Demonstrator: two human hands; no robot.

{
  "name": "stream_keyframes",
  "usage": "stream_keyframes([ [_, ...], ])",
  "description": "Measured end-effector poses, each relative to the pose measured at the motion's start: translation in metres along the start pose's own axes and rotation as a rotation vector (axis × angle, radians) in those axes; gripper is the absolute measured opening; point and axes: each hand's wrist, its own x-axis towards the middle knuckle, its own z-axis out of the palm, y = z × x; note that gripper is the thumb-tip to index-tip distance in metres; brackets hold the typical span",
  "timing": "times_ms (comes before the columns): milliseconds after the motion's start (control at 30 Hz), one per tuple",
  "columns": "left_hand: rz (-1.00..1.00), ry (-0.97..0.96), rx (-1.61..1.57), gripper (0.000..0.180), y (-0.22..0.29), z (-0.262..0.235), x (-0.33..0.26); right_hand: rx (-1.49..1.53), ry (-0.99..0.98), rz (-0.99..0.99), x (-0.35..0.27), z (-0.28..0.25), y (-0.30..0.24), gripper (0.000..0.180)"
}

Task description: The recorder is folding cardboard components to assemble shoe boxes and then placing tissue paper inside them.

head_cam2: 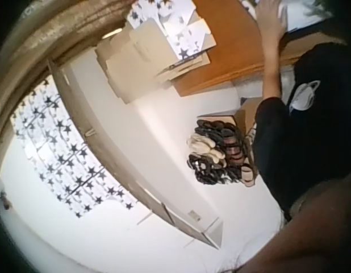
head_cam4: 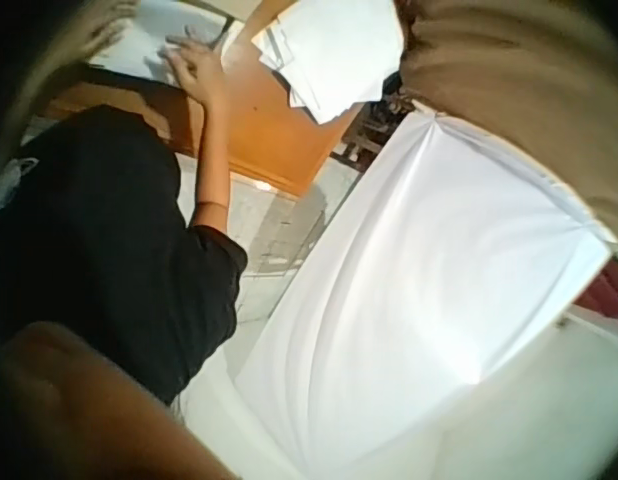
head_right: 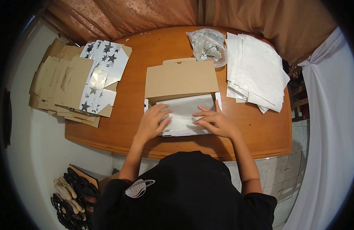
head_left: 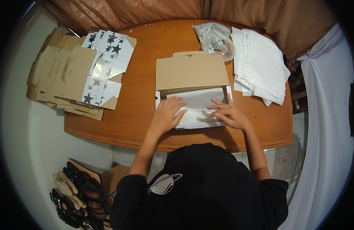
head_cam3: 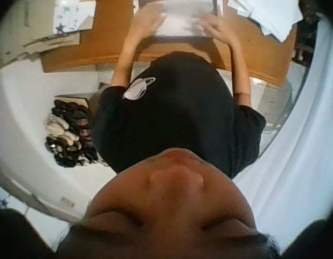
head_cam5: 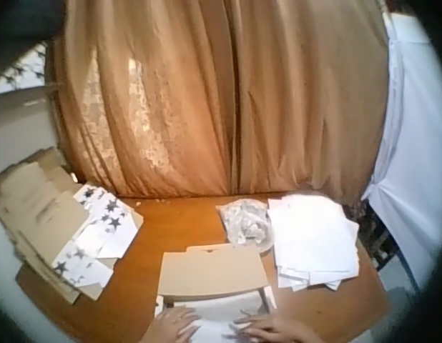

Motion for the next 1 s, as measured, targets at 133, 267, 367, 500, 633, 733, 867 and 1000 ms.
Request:
stream_keyframes([
  [133, -0.178, 0.475, 0.163, 0.049, -0.009, 0.009, -0.018, 0.082, 0.725, 0.128, -0.015, 0.021, 0.012, 0.032],
  [267, -0.458, 0.548, -0.571, 0.060, -0.037, 0.036, -0.023, 0.423, 0.866, 0.137, 0.001, 0.048, 0.032, 0.047],
  [367, -0.486, 0.519, -0.836, 0.065, -0.044, 0.030, -0.002, 0.052, 0.663, 0.494, 0.024, 0.042, 0.020, 0.060],
  [500, -0.558, 0.594, -1.044, 0.064, -0.063, 0.017, 0.031, 0.062, 0.651, 0.401, 0.052, 0.027, 0.035, 0.065],
  [633, -0.558, 0.617, -1.320, 0.064, -0.072, -0.005, 0.055, 0.634, 0.780, 0.203, 0.076, 0.000, 0.058, 0.065],
  [733, -0.587, 0.680, -1.262, 0.068, -0.072, -0.001, 0.067, 0.841, 0.918, 0.171, 0.094, -0.004, 0.078, 0.062],
  [867, -0.462, 0.779, -1.463, 0.066, -0.100, 0.014, 0.063, 1.131, 1.116, 0.022, 0.099, -0.001, 0.087, 0.058],
  [1000, -0.068, 0.541, -1.391, 0.062, -0.130, 0.015, 0.042, 1.091, 0.883, -0.257, 0.076, 0.014, 0.106, 0.069],
])
